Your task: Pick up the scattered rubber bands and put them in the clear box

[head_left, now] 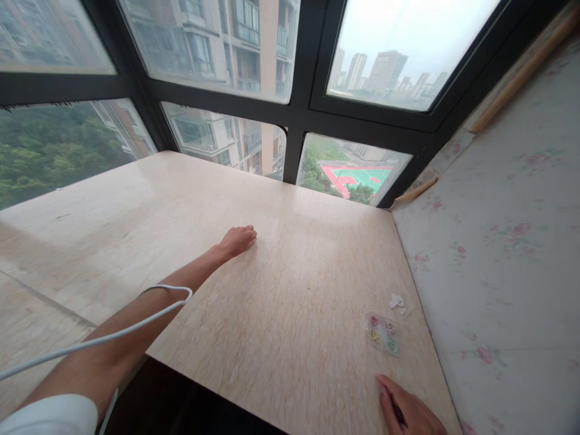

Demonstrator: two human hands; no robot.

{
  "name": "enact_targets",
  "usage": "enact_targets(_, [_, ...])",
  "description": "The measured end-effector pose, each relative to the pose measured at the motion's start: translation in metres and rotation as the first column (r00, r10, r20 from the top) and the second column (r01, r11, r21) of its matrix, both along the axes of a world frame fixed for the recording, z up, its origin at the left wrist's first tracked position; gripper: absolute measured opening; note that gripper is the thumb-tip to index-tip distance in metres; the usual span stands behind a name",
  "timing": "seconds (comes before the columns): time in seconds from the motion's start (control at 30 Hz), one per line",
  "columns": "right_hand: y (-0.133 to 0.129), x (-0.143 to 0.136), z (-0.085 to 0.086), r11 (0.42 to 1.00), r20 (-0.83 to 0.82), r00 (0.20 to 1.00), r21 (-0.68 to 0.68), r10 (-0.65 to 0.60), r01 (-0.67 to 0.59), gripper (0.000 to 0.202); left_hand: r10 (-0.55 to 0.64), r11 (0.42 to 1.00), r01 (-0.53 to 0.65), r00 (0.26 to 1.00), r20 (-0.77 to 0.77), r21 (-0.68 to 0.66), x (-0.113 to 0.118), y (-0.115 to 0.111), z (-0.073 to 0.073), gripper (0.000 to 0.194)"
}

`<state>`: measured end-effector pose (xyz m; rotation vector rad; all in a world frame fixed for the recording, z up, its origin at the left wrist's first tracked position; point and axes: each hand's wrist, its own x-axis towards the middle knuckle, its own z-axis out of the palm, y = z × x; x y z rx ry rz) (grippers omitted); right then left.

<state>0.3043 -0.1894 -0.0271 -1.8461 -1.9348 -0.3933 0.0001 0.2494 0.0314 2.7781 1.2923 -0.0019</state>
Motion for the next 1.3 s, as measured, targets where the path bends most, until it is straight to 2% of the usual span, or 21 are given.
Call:
enact_targets(0.4, [0.008, -0.013, 0.015, 0.999, -0.082, 0.996, 0.031, -0.035, 0.038, 0.036, 0.062, 0.988, -0.066, 0.997, -0.036, -0.143, -0.001, -0.005, 0.024, 0.009])
enact_targets(0.6, [0.008, -0.016, 0.018, 0.997, -0.144, 0.988, 0.032, -0.06, 0.065, 0.038, 0.043, 0.957, -0.022, 0.997, 0.066, -0.288, -0.002, -0.011, 0.025, 0.007])
enact_targets(0.7, [0.008, -0.017, 0.017, 0.996, -0.175, 0.981, 0.024, -0.085, 0.091, 0.038, 0.06, 0.903, 0.025, 0.981, 0.183, -0.43, 0.007, -0.018, 0.031, 0.01])
enact_targets(0.83, [0.007, -0.019, 0.016, 0.993, -0.206, 0.971, 0.002, -0.117, 0.12, 0.037, 0.198, 0.772, 0.117, 0.89, 0.411, -0.625, 0.032, -0.04, 0.049, 0.014])
enact_targets(1.0, [0.007, -0.021, 0.016, 0.99, -0.254, 0.956, -0.043, -0.143, 0.137, 0.032, 0.252, 0.621, 0.296, 0.802, 0.542, -0.725, 0.077, -0.08, 0.068, 0.025])
enact_targets(1.1, [0.006, -0.023, 0.019, 0.985, -0.27, 0.949, -0.089, -0.165, 0.146, 0.031, 0.244, 0.557, 0.383, 0.772, 0.586, -0.737, 0.108, -0.102, 0.065, 0.033])
enact_targets(1.3, [0.008, -0.026, 0.028, 0.973, -0.292, 0.931, -0.136, -0.22, 0.188, 0.027, 0.19, 0.522, 0.432, 0.781, 0.594, -0.735, 0.172, -0.148, 0.04, 0.029])
